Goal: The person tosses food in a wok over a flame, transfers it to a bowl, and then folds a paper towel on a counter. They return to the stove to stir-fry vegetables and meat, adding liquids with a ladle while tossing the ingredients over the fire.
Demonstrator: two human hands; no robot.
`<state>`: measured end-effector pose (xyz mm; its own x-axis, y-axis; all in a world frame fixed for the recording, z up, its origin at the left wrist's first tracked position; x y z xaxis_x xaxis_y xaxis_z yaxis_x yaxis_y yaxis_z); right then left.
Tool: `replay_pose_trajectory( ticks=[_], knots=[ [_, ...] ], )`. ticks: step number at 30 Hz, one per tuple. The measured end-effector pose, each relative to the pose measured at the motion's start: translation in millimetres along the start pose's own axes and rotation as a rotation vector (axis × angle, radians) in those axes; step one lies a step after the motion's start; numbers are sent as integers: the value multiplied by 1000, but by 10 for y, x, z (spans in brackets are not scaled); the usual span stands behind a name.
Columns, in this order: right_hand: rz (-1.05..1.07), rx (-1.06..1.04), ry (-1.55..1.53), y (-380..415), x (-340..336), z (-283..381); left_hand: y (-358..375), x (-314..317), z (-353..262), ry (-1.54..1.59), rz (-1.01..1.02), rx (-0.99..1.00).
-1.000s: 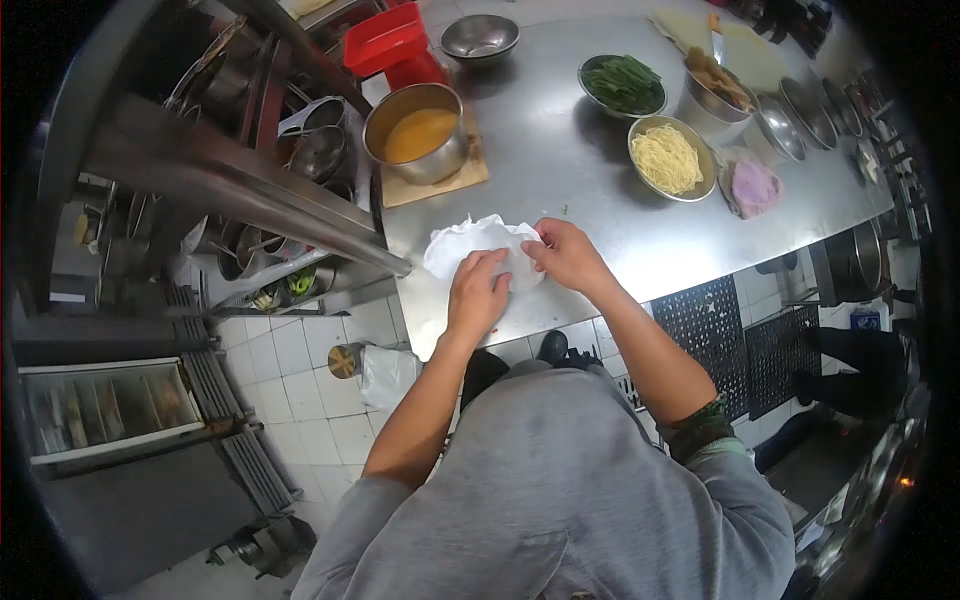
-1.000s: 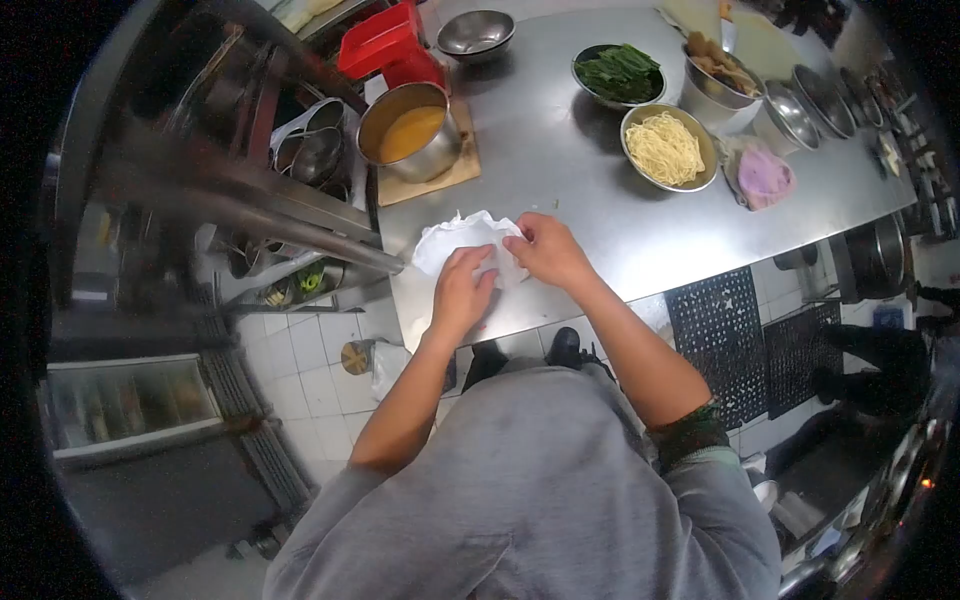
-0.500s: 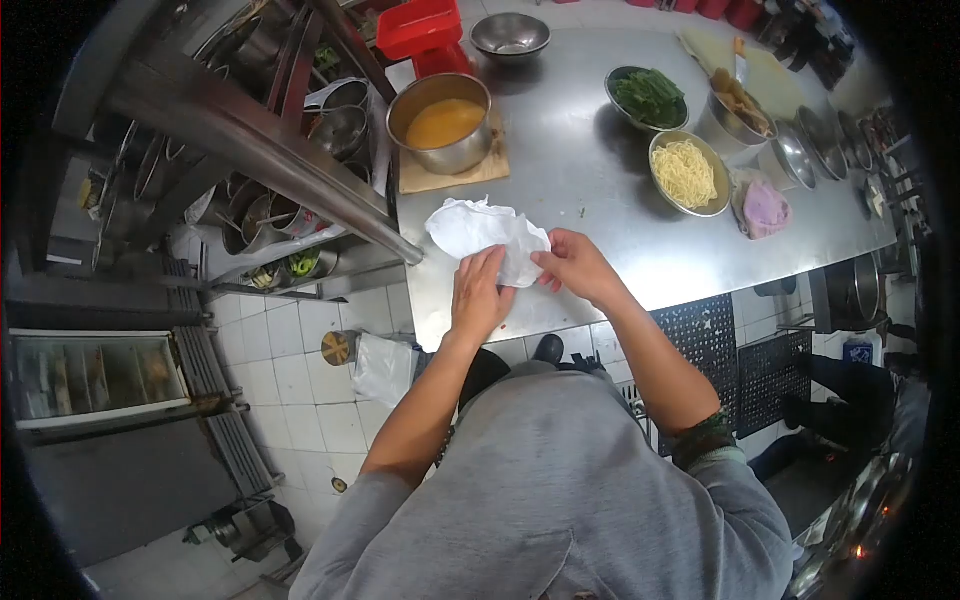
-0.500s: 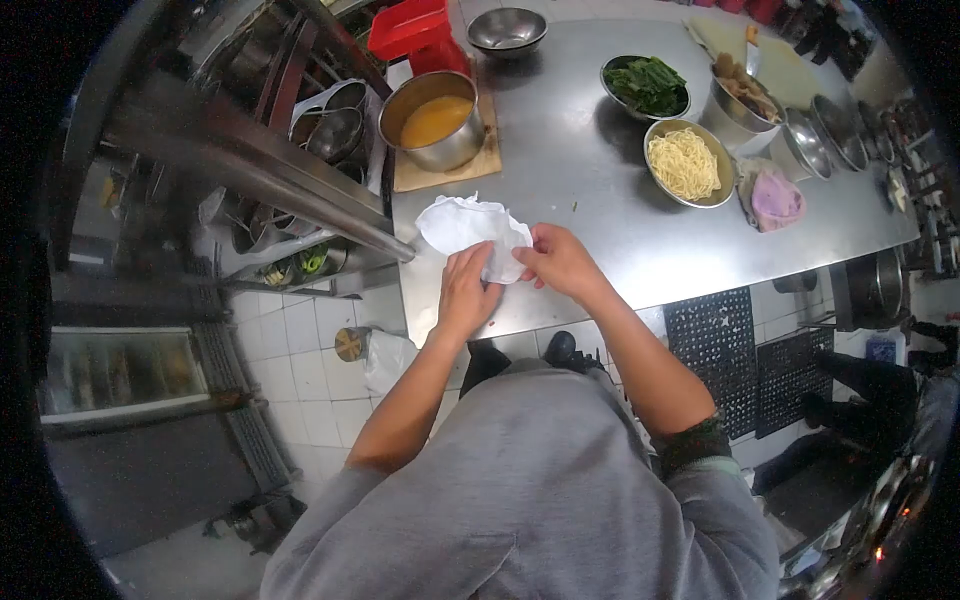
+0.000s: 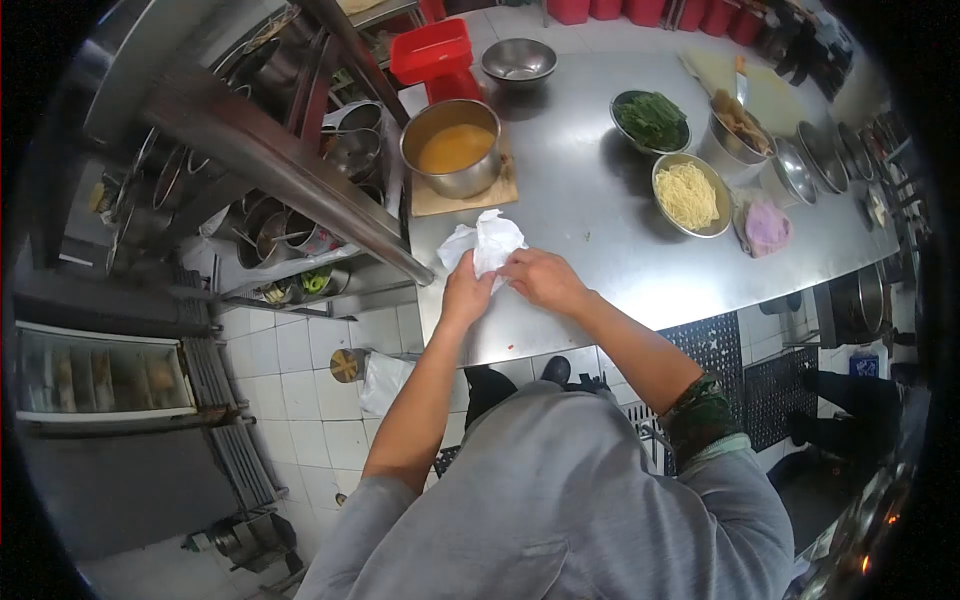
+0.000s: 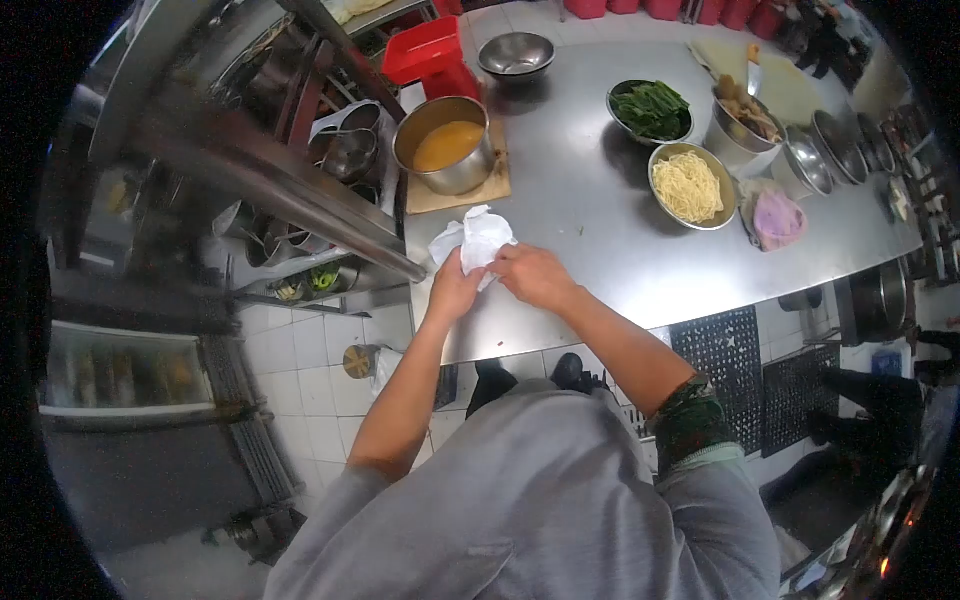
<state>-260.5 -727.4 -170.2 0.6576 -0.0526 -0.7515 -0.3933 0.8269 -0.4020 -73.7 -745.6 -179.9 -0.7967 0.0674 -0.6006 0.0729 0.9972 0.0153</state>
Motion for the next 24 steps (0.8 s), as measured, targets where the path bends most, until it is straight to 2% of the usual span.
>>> replay_pose_trajectory(
  ticks=[3, 6, 9, 12, 15, 18, 24],
  knots=[
    [71, 15, 20, -59, 102, -38, 55, 14, -7, -148, -205, 188],
    [126, 52, 18, -101, 118, -60, 232, -29, -140, -67, -366, 150],
    [136, 92, 9, -116, 134, -54, 447, -180, -387, -285, -345, 391],
    [232, 178, -40, -155, 116, -86, 468, -65, -163, -212, -219, 373],
    [264, 148, -74, -181, 123, -146, 434, 1, -18, -192, -217, 313],
    [184, 108, -178, -150, 39, -81, 340, 10, 68, -140, -213, 294],
    [305, 191, -54, -186, 29, 16, 220, -38, 135, -137, -123, 228]
  ],
)
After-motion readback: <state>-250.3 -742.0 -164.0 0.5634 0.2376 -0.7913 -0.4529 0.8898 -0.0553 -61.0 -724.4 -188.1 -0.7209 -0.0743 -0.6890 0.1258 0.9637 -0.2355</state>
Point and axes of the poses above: each hand's wrist, its own y-axis away from the middle knuckle, its own x-axis out of the palm, z = x × y, the point moved 2 cm from there along -y, towards the middle knuckle, and after that the axes turned 7 degrees about -z, right-handed, at the moved point
